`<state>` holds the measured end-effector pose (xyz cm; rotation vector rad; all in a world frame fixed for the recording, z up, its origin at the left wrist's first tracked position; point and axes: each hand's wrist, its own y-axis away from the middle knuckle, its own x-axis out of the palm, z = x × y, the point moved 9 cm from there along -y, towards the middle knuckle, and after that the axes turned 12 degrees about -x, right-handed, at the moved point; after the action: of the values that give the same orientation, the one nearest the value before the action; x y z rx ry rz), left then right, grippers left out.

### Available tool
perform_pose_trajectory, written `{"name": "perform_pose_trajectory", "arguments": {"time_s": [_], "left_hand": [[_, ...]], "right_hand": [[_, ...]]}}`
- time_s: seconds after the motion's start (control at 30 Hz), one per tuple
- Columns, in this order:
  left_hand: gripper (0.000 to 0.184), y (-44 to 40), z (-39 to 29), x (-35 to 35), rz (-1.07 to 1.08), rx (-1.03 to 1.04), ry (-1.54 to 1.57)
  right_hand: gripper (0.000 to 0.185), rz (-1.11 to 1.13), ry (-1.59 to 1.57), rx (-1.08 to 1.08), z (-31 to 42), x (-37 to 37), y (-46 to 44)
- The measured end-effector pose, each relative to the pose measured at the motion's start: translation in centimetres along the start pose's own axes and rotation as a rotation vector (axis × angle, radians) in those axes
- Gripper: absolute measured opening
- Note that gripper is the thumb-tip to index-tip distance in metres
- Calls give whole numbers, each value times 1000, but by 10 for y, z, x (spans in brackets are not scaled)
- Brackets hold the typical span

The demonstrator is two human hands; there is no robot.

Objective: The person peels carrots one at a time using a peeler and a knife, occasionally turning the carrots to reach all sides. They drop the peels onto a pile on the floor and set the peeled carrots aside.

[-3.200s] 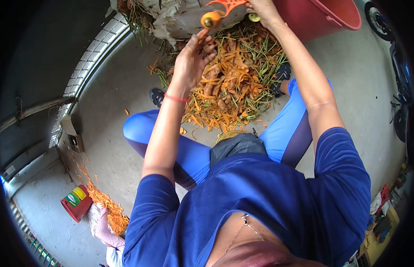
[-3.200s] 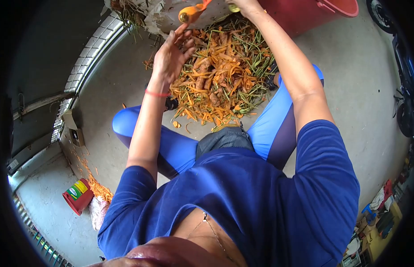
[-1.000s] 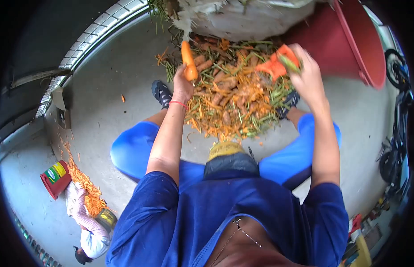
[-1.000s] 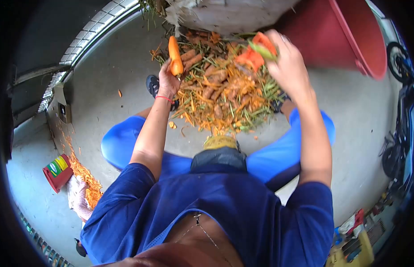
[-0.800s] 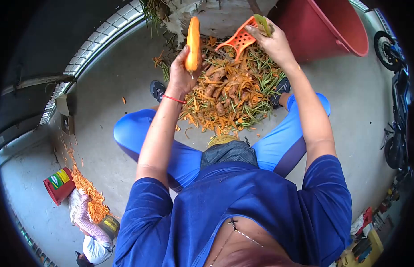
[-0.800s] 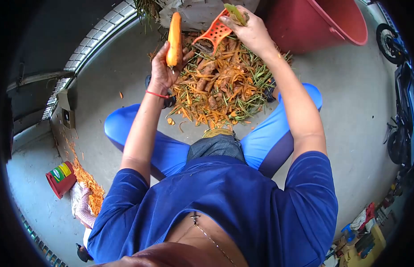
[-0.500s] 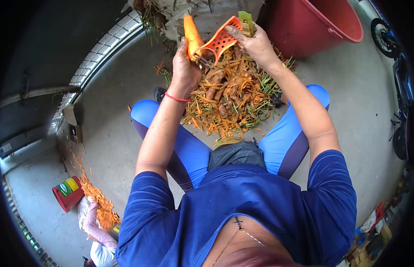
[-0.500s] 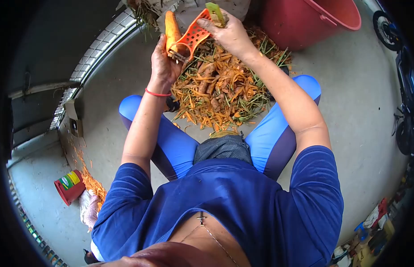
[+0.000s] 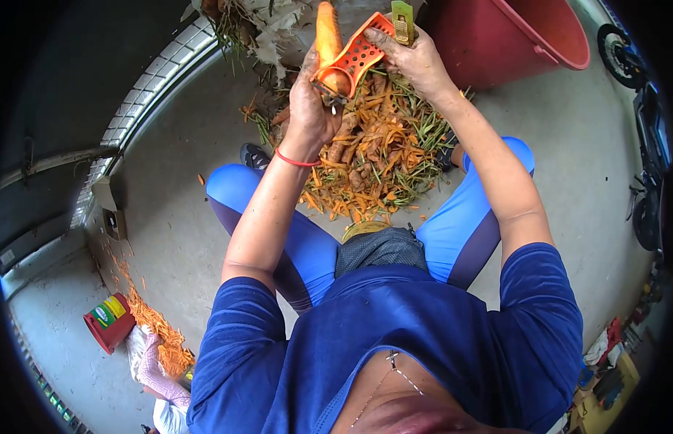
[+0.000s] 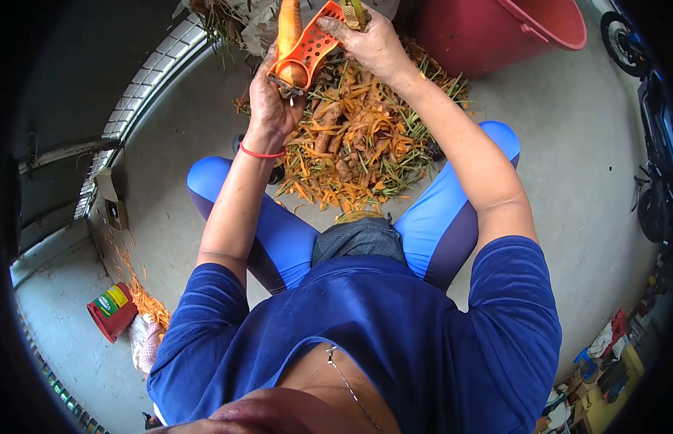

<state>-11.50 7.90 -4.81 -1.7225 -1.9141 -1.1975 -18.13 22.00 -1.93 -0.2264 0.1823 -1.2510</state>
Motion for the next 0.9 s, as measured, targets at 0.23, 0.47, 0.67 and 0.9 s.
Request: {"name": "perform_pose_trajectory", "arguments": {"time_s": [0.23,0.47,0.67,0.9], "left_hand": [[49,7,21,7,223,-74,-196],[40,4,15,-20,75,-156,-124],[40,-17,24,-62,-33,-231,52],[38,-13,21,-46,-50,-181,132]], "right_hand": [[29,-179,-47,4,-3,-68,-39],[27,-384,126,84,0,-126,-47],[37,-8,149,44,-17,-2,7],[29,20,153,-137,-5,22,5]]}}
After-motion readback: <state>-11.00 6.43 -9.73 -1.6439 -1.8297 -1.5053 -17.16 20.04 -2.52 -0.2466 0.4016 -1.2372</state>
